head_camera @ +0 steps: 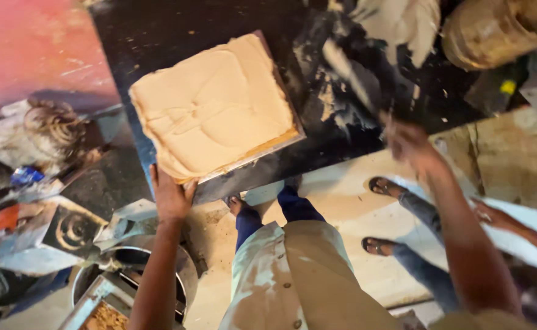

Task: The person applies a layer of frosting to a rectangular cake using a long flat metal spatula, spreading and smoothing the cream across the top surface.

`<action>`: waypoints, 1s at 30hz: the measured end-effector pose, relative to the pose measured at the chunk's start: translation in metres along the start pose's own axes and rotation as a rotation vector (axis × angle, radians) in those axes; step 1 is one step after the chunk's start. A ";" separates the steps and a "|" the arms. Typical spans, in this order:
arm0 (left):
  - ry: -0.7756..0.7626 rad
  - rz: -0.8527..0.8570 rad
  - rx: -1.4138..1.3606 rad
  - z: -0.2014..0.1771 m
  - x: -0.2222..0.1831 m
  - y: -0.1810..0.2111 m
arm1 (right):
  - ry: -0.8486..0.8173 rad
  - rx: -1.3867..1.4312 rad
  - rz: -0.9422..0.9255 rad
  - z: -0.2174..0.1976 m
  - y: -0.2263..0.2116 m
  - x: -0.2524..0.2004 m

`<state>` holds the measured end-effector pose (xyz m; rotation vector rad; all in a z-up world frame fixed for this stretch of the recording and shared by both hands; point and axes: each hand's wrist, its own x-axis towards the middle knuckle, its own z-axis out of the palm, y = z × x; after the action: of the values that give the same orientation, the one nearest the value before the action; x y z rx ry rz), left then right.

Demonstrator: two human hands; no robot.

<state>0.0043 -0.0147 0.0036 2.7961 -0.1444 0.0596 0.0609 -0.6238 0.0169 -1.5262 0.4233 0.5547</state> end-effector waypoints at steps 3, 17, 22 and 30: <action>0.016 -0.020 0.016 0.001 0.000 -0.002 | -0.063 -0.065 0.190 0.063 -0.017 -0.055; 0.045 0.116 -0.074 0.010 -0.006 -0.026 | 0.017 -0.923 -0.570 0.281 -0.029 -0.095; 0.035 0.149 -0.074 0.014 -0.001 -0.034 | -0.070 -0.749 -0.403 0.345 0.021 -0.138; -0.008 0.165 -0.014 0.020 -0.004 -0.039 | 0.211 -1.350 -0.535 0.338 0.005 -0.147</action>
<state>0.0050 0.0155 -0.0284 2.7650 -0.3761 0.0869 -0.0886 -0.2985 0.1034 -2.8725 -0.3299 0.2043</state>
